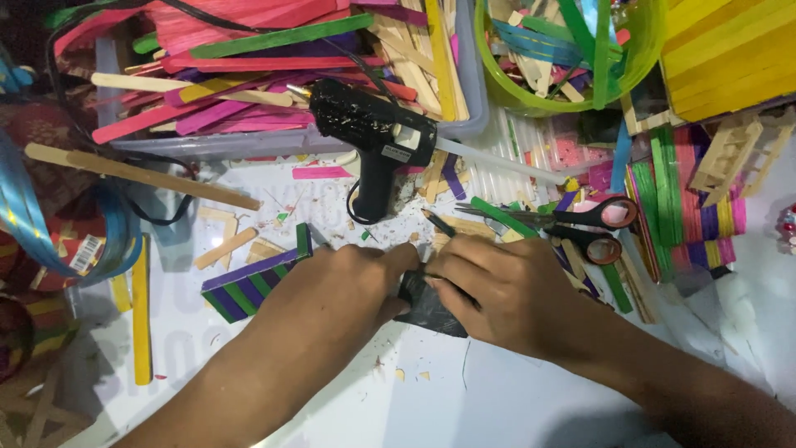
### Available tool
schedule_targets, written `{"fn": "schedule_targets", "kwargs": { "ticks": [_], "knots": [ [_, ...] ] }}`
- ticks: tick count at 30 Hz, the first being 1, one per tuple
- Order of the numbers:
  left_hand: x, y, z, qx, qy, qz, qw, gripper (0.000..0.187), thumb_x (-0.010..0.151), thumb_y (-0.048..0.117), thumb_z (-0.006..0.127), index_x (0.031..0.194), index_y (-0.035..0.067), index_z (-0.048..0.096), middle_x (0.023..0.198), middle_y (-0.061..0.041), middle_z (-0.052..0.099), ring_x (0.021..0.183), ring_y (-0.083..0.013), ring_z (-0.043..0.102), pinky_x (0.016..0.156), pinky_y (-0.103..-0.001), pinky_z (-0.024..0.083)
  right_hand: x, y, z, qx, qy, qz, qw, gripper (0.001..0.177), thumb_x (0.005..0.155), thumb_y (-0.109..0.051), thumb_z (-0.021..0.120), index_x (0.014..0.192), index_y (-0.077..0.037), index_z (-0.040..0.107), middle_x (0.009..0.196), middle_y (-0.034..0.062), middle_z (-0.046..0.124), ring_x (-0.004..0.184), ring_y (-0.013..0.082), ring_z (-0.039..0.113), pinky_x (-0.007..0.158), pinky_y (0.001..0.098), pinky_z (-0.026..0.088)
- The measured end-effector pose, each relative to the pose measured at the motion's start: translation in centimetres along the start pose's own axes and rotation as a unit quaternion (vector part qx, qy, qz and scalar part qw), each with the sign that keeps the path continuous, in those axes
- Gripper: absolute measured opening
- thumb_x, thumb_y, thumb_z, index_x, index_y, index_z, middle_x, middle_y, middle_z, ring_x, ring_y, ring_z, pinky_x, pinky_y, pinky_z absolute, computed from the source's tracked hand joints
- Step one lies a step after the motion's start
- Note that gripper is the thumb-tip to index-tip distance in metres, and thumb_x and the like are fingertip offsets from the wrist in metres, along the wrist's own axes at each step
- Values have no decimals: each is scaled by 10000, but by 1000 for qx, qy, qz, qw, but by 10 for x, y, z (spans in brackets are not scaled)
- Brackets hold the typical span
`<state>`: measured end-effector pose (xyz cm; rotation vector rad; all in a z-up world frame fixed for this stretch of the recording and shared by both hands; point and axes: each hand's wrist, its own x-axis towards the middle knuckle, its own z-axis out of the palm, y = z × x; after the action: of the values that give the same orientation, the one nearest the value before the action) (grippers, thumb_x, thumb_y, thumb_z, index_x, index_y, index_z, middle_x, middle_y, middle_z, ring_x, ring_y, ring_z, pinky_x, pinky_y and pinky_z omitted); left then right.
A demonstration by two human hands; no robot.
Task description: Cutting and gluing colored popsicle sticks together to build a small structure
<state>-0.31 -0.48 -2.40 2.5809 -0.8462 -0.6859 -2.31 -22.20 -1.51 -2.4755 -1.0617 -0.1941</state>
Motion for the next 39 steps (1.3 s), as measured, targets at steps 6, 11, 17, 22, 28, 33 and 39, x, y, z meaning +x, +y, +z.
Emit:
{"fn": "schedule_targets", "kwargs": {
  "ticks": [6,11,17,22,28,33,39],
  "knots": [
    [0,0,1,15,-11,-2,1000,316,891,295,791,1072,206,548,705,-58,698,583,-353,693,442,-485,516,2,0,3,-25,10,-30,999,61,913,-33,743,970,-38,722,974,82,708,827,163,692,578,287,518],
    [-2,-1,0,18,8,26,999,308,911,330,778,1074,199,552,715,-52,709,579,-357,700,442,-496,520,8,-5,2,83,18,28,996,33,904,-22,742,923,-18,715,904,84,713,769,178,693,578,282,523],
    [-9,5,-36,-130,15,49,990,174,881,299,780,995,201,691,781,-52,771,696,-361,717,581,-488,510,7,0,-18,319,-23,250,914,115,863,-167,768,795,-76,786,642,13,681,566,89,567,537,272,430],
    [-12,8,-39,-181,76,148,969,100,912,235,751,910,152,693,750,-22,714,639,-297,681,572,-436,492,2,4,-21,376,-36,308,873,113,827,-173,799,822,-62,825,665,34,746,543,75,538,494,274,405],
    [-16,9,-46,-143,127,200,961,120,1010,258,652,983,142,668,791,-20,633,569,-315,633,431,-456,456,-3,5,-24,385,-37,311,868,123,835,-201,798,819,-81,820,611,8,701,484,61,474,469,260,376],
    [-30,10,-72,-73,193,196,959,76,1025,168,589,1058,125,643,876,17,664,713,-250,679,446,-450,470,0,1,-25,343,-42,297,890,90,856,-168,771,848,-83,797,745,29,703,449,76,415,474,272,313],
    [-66,0,-98,36,207,20,977,163,955,254,687,1069,137,684,890,-29,745,605,-321,703,411,-506,500,-5,-7,-16,242,-16,153,958,122,844,-72,771,781,-73,667,976,29,750,500,70,510,504,198,509]
  ]
}}
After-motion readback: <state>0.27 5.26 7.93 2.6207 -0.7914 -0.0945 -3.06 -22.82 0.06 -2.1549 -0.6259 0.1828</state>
